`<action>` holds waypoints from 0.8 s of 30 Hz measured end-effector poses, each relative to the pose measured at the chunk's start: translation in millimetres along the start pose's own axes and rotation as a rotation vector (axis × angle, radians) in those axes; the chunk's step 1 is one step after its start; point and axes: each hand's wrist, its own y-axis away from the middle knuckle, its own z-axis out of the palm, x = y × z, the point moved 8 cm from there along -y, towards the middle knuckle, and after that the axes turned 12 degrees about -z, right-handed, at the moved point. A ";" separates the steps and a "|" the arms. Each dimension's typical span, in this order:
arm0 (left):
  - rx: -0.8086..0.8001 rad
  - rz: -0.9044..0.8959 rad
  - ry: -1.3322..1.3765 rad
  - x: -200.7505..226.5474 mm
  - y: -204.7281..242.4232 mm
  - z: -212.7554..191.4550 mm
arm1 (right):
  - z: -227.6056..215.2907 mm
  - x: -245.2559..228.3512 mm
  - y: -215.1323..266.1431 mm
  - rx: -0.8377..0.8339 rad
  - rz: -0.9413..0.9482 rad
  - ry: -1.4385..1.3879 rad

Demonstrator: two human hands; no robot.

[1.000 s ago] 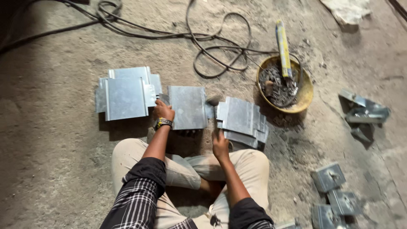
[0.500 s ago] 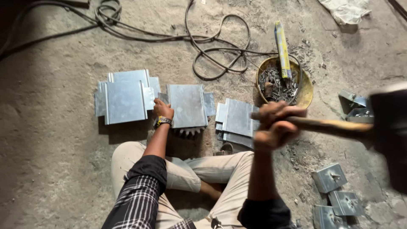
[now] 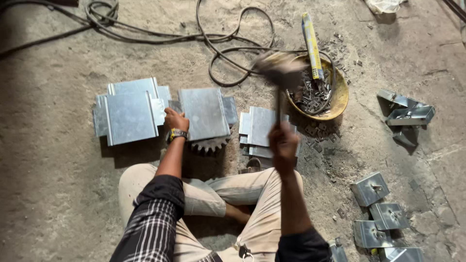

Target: The person sits on the floor and uses a hammer to strike a stack of square metal sheets. They repeatedly hit the sheets, occasionally repositioning them, while surrounded by other metal pieces and a bowl of scrap.

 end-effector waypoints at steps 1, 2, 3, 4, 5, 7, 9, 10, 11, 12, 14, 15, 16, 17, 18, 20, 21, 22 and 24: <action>-0.016 -0.008 -0.014 -1.3 2.3 0.8 | -14.1 -36.8 -17.3 0.066 -0.155 -0.129; -0.025 -0.011 -0.022 2.3 -0.8 -1.2 | -27.1 -67.0 -35.3 0.137 -0.319 -0.262; -0.034 -0.015 -0.030 4.8 -2.1 -4.3 | -36.7 -83.0 -44.8 0.189 -0.356 -0.320; -0.063 -0.035 -0.034 6.5 -3.7 -6.4 | -41.0 -92.4 -48.4 0.244 -0.396 -0.378; -0.091 -0.055 -0.038 8.4 -5.6 -8.4 | -39.4 -94.0 -52.9 0.272 -0.467 -0.420; -0.098 -0.065 -0.041 10.2 -2.1 -11.4 | -28.8 -77.1 -44.2 0.324 -0.597 -0.499; -0.057 -0.038 -0.049 8.2 4.0 -15.3 | 11.4 -43.1 -9.3 0.253 -0.608 -0.262; -0.076 -0.052 -0.055 9.4 3.2 -14.7 | 34.7 -22.8 8.5 0.218 -0.620 -0.142; -0.095 -0.065 -0.060 11.0 2.4 -14.5 | 56.7 17.1 28.6 0.220 -0.329 -0.140; -0.108 -0.077 -0.063 13.1 0.1 -16.0 | 80.0 61.8 51.4 0.034 0.043 -0.028; -0.140 -0.092 -0.059 15.0 0.8 -18.5 | 101.6 135.7 120.9 -0.343 0.786 0.206; -0.156 -0.100 -0.059 15.3 1.9 -19.2 | 91.7 141.6 123.1 -0.289 0.728 0.248; -0.150 -0.095 -0.061 16.8 0.5 -22.4 | 76.6 142.2 119.2 -0.228 0.675 0.285; -0.144 -0.090 -0.063 18.9 -1.9 -24.8 | 58.4 137.8 109.3 -0.168 0.621 0.323; -0.143 -0.090 -0.062 20.6 -0.9 -23.8 | 40.9 120.6 91.0 -0.112 0.454 0.305; -0.145 -0.094 -0.071 21.9 -1.3 -21.0 | 5.6 60.7 45.9 0.033 0.020 0.206; -0.145 -0.098 -0.076 21.4 -2.5 -19.3 | -15.4 44.6 34.5 0.110 0.106 0.029; -0.130 -0.086 -0.069 18.6 -0.8 -17.9 | -28.4 6.3 7.9 0.198 -0.181 -0.183; -0.096 -0.057 -0.051 16.4 -2.1 -16.2 | -54.0 -44.4 -16.7 0.288 -0.275 -0.225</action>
